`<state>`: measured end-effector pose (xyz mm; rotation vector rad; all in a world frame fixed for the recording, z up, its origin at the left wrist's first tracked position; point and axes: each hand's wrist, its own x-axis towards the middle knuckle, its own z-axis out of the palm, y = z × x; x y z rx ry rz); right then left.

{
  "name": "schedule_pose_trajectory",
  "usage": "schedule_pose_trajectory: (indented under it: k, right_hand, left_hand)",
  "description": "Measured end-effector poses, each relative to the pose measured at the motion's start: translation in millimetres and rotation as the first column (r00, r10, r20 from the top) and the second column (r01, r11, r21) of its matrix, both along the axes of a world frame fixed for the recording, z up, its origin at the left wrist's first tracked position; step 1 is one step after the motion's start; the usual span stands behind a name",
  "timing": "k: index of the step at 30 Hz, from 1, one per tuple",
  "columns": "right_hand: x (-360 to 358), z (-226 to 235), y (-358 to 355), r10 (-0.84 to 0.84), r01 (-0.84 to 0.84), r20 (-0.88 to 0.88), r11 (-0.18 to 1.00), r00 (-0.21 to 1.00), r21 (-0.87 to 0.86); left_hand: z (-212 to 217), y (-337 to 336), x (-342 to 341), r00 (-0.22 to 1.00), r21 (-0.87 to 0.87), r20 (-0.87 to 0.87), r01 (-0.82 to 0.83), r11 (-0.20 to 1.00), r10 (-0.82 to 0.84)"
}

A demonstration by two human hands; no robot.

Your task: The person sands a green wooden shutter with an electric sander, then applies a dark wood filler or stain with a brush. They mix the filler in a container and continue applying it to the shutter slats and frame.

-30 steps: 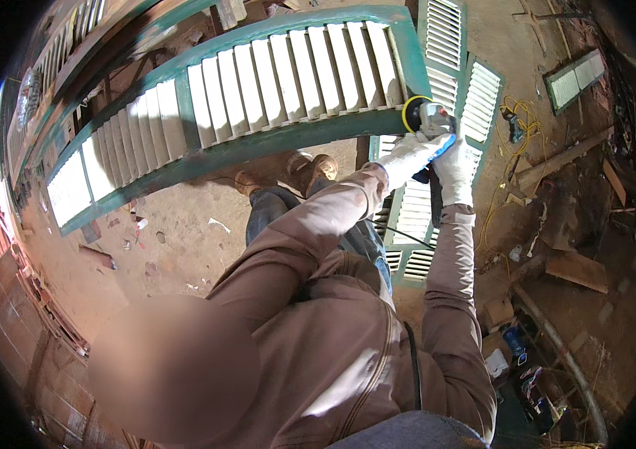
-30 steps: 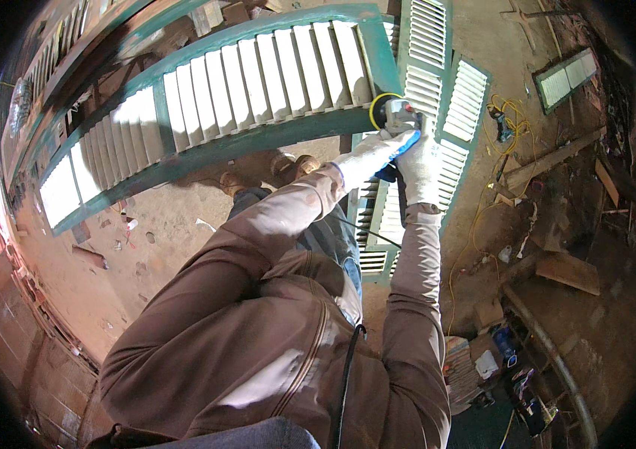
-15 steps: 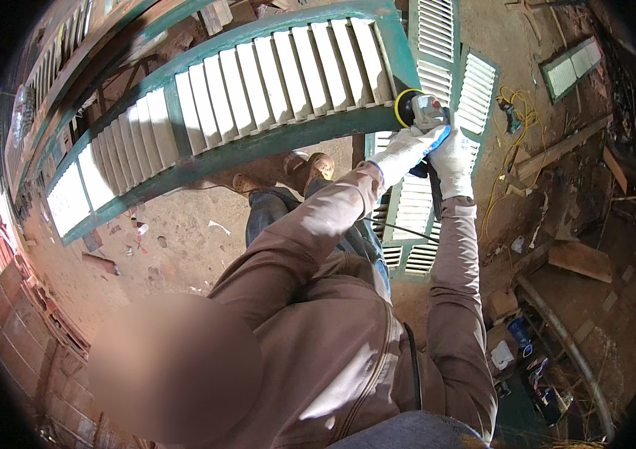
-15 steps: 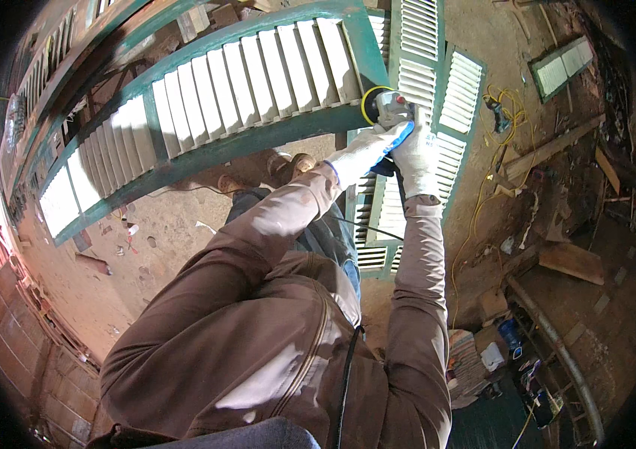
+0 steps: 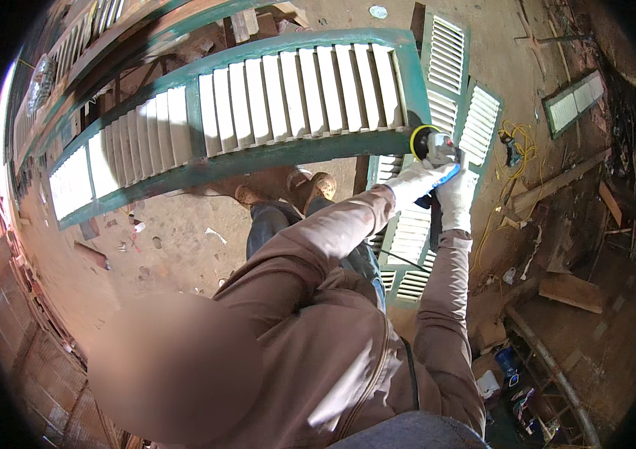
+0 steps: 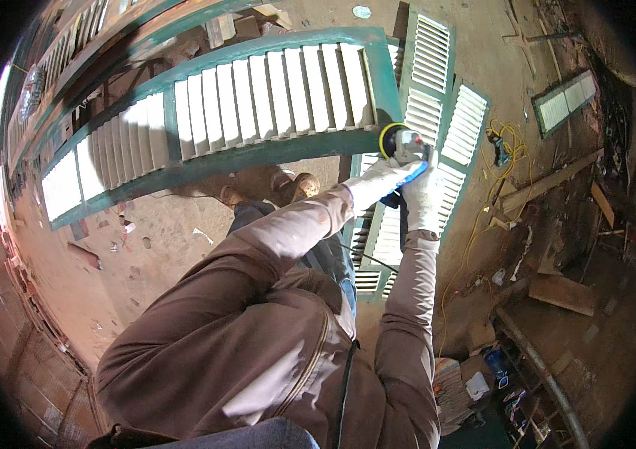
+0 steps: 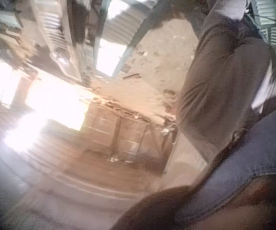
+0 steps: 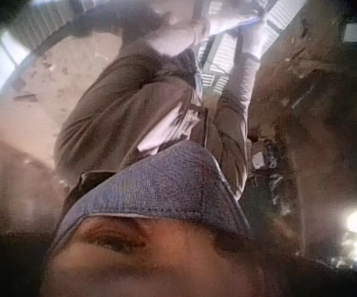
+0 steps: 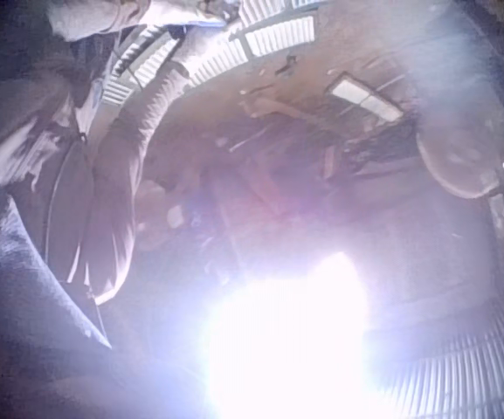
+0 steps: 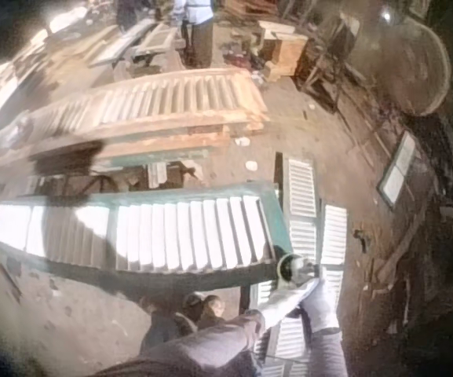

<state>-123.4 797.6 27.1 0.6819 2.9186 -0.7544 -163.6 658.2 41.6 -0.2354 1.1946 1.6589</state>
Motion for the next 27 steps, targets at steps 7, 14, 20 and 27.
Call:
schedule_pose_trajectory:
  k: [7, 14, 20, 27]
  right_hand:
    - [-25.5, 22.5, -23.3, 0.035, -0.040, 0.116, 0.998, 0.993, 0.045]
    - [-34.4, 15.5, -22.1, 0.091, -0.090, 0.114, 0.996, 0.989, -0.014]
    - [-50.8, 25.3, -20.5, 0.049, -0.053, 0.112, 0.998, 0.992, 0.030]
    - [-109.1, -16.3, -12.0, 0.087, -0.088, 0.019, 0.994, 0.996, 0.067]
  left_hand:
    - [-23.4, -5.4, -12.6, 0.993, -0.123, -0.121, -0.018, 0.992, 0.003]
    - [-23.4, -9.0, -12.6, 0.993, -0.062, -0.061, -0.105, 0.993, 0.101]
    - [-12.5, -3.0, -34.7, 0.997, -0.150, -0.073, -0.009, 0.989, -0.002]
    - [-36.0, -9.1, -88.6, 0.995, 0.042, 0.031, -0.101, 0.994, 0.099]
